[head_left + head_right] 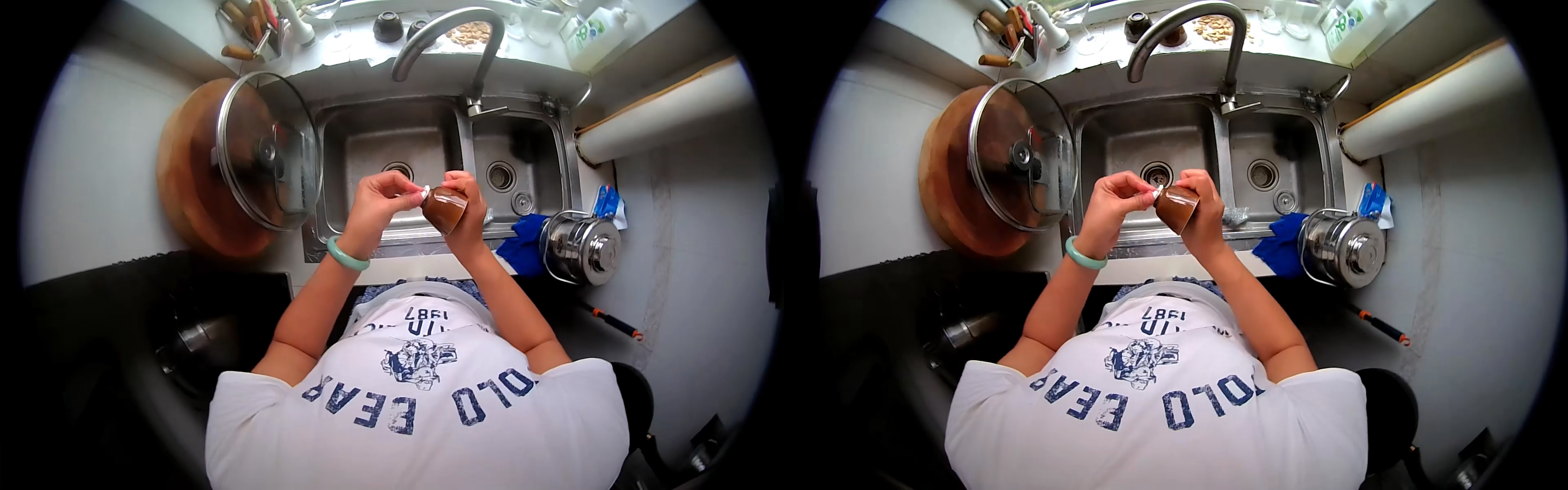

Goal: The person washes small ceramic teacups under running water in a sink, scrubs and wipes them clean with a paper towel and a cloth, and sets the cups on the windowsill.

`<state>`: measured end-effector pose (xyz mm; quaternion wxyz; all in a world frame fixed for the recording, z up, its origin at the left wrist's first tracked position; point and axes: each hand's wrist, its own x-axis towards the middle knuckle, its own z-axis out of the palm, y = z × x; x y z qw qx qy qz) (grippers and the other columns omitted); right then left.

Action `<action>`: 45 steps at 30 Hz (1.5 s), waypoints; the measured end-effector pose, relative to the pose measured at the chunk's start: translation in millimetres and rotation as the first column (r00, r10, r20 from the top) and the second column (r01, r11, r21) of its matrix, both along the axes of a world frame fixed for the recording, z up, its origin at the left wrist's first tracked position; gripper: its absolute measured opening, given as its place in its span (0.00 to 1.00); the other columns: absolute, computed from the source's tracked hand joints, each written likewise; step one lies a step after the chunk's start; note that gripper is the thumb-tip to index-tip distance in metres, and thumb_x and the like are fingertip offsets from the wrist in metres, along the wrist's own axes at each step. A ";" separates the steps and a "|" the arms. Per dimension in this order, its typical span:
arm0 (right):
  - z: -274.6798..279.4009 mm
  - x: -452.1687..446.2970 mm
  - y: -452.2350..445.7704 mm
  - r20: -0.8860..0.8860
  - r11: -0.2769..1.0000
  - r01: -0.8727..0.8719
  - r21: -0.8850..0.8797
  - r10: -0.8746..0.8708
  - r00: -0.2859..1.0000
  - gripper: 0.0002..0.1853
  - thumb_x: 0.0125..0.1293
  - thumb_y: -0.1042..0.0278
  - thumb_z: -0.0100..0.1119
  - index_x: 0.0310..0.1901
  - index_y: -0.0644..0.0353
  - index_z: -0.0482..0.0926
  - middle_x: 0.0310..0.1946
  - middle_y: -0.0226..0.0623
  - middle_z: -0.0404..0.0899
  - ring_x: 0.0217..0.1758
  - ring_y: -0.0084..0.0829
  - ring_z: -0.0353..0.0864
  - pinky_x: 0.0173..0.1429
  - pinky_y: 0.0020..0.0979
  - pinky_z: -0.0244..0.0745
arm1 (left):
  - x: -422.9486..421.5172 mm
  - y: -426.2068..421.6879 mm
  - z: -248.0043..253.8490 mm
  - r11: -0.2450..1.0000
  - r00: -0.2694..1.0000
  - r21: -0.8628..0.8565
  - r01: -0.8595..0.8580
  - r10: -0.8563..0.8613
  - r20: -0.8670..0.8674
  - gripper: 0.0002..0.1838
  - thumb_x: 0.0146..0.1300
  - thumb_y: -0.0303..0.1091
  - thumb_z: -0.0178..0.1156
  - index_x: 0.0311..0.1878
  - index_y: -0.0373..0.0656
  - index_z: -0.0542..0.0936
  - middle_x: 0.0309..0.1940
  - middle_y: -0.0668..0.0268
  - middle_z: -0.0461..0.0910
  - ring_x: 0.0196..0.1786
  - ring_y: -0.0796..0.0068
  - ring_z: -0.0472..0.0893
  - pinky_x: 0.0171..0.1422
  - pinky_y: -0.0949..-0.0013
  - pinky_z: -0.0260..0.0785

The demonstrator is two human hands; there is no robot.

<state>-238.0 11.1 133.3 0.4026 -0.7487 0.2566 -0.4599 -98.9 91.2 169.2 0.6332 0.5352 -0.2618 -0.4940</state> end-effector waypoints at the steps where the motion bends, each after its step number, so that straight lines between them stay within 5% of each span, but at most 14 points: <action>1: 0.6 1.7 -0.9 0.038 1.000 -0.024 -0.015 0.025 0.999 0.19 0.49 0.77 0.68 0.40 0.59 0.67 0.36 0.37 0.74 0.31 0.29 0.78 0.32 0.27 0.74 | -0.8 -1.0 1.9 1.000 1.000 -0.011 0.022 -0.022 0.003 0.04 0.53 0.19 0.65 0.32 0.37 0.80 0.31 0.66 0.81 0.35 0.81 0.79 0.47 0.78 0.72; 2: 3.4 0.3 1.7 0.035 0.999 -0.038 -0.014 0.039 0.999 0.19 0.49 0.77 0.68 0.40 0.59 0.67 0.36 0.37 0.74 0.31 0.29 0.78 0.32 0.27 0.74 | -1.4 -0.7 3.6 0.999 0.999 -0.019 0.049 -0.049 0.012 0.04 0.53 0.19 0.65 0.31 0.37 0.80 0.30 0.67 0.81 0.35 0.81 0.79 0.47 0.78 0.72; 4: 18.3 -3.9 9.9 0.233 0.697 -0.213 0.684 0.067 0.970 0.13 0.57 0.77 0.61 0.39 0.57 0.66 0.33 0.34 0.73 0.23 0.24 0.76 0.19 0.20 0.70 | -9.4 0.2 4.0 0.998 0.999 -0.064 0.018 -0.020 -0.026 0.04 0.52 0.17 0.64 0.30 0.36 0.80 0.30 0.66 0.81 0.35 0.80 0.79 0.47 0.78 0.72; 6: 14.4 -6.3 12.8 0.269 0.676 -0.254 0.692 0.085 0.959 0.08 0.63 0.78 0.51 0.39 0.55 0.65 0.31 0.32 0.72 0.17 0.20 0.72 0.10 0.14 0.58 | -17.2 1.0 3.0 0.985 0.998 -0.170 -0.029 0.039 0.052 0.05 0.52 0.15 0.63 0.29 0.36 0.80 0.29 0.67 0.80 0.37 0.80 0.79 0.46 0.77 0.73; 8: 13.8 -11.6 13.8 0.514 0.353 -0.503 0.789 0.070 0.855 0.07 0.64 0.79 0.47 0.40 0.56 0.65 0.30 0.34 0.71 0.16 0.21 0.70 0.09 0.15 0.55 | -17.7 3.1 2.4 0.981 0.997 -0.194 -0.021 0.036 0.073 0.06 0.52 0.14 0.62 0.30 0.35 0.80 0.30 0.66 0.80 0.37 0.79 0.79 0.47 0.76 0.74; 12: 19.1 -13.5 8.3 0.524 -0.046 -0.523 0.851 0.025 0.851 0.04 0.67 0.75 0.45 0.40 0.54 0.64 0.30 0.36 0.72 0.16 0.19 0.66 0.08 0.15 0.51 | -7.6 7.2 2.5 0.981 0.998 -0.186 0.053 -0.059 -0.030 0.04 0.54 0.17 0.62 0.32 0.36 0.80 0.33 0.66 0.80 0.39 0.80 0.78 0.48 0.76 0.72; 14: 29.8 -6.9 8.1 0.471 0.042 -0.472 0.881 0.029 0.882 0.03 0.67 0.75 0.43 0.39 0.53 0.65 0.28 0.35 0.72 0.15 0.19 0.66 0.08 0.15 0.51 | -13.1 3.7 10.8 0.965 0.971 -0.113 -0.237 0.231 -0.066 0.05 0.55 0.19 0.63 0.36 0.37 0.82 0.35 0.67 0.81 0.39 0.81 0.78 0.48 0.77 0.71; 17: 35.0 -3.7 9.0 0.271 0.412 -0.334 0.848 0.204 0.941 0.02 0.67 0.75 0.43 0.37 0.55 0.65 0.23 0.33 0.73 0.12 0.19 0.67 0.08 0.18 0.53 | -14.7 -0.5 22.9 0.970 0.971 -0.149 -0.189 0.207 0.116 0.08 0.54 0.20 0.63 0.39 0.38 0.84 0.34 0.66 0.82 0.39 0.80 0.78 0.48 0.77 0.69; 22: 44.9 -6.1 11.7 0.435 0.202 -0.481 0.853 0.233 0.869 0.03 0.68 0.75 0.41 0.37 0.56 0.65 0.25 0.34 0.72 0.12 0.18 0.66 0.08 0.15 0.51 | -10.6 5.3 18.2 0.913 0.775 -0.403 0.063 0.209 0.596 0.12 0.46 0.16 0.63 0.34 0.41 0.85 0.32 0.68 0.83 0.38 0.73 0.79 0.45 0.72 0.71; 28: 29.3 -7.0 14.8 0.496 -0.130 -0.479 0.868 0.174 0.851 0.04 0.68 0.75 0.41 0.40 0.59 0.67 0.26 0.35 0.71 0.12 0.18 0.63 0.09 0.14 0.51 | -3.7 16.9 26.2 0.846 0.606 -0.470 0.254 0.239 0.759 0.12 0.43 0.16 0.64 0.33 0.41 0.85 0.32 0.66 0.82 0.39 0.68 0.80 0.44 0.68 0.74; 32: 40.3 1.1 15.2 0.390 0.021 -0.410 0.912 0.268 0.881 0.06 0.69 0.72 0.39 0.39 0.56 0.69 0.20 0.30 0.67 0.12 0.17 0.63 0.08 0.16 0.51 | -10.4 14.0 27.3 0.810 0.523 -0.476 0.343 0.257 0.813 0.13 0.41 0.16 0.63 0.32 0.41 0.84 0.32 0.65 0.82 0.38 0.67 0.80 0.44 0.67 0.74; 34: 45.6 3.8 12.3 0.099 0.397 -0.250 0.883 0.363 0.927 0.07 0.70 0.69 0.38 0.36 0.54 0.68 0.18 0.27 0.65 0.10 0.16 0.61 0.07 0.18 0.50 | -13.5 11.9 32.2 0.894 0.573 -0.405 0.193 0.233 0.786 0.13 0.41 0.16 0.63 0.32 0.41 0.84 0.31 0.64 0.81 0.38 0.67 0.79 0.44 0.69 0.74; 38: 57.5 4.7 20.9 -0.110 0.528 -0.126 0.840 0.392 0.913 0.08 0.65 0.77 0.42 0.43 0.58 0.70 0.19 0.34 0.70 0.09 0.21 0.64 0.08 0.22 0.54 | -9.4 5.8 28.4 0.968 0.714 -0.252 -0.018 0.189 0.675 0.10 0.45 0.14 0.62 0.32 0.38 0.84 0.30 0.62 0.81 0.35 0.69 0.80 0.40 0.72 0.73; 45: 41.4 5.0 8.9 0.214 0.244 -0.321 0.915 0.381 0.899 0.08 0.65 0.77 0.41 0.43 0.57 0.70 0.18 0.33 0.69 0.09 0.21 0.65 0.08 0.22 0.53 | -19.9 14.9 30.3 0.875 0.565 -0.478 0.078 0.357 0.744 0.13 0.41 0.15 0.62 0.31 0.41 0.84 0.31 0.63 0.82 0.35 0.68 0.79 0.38 0.70 0.72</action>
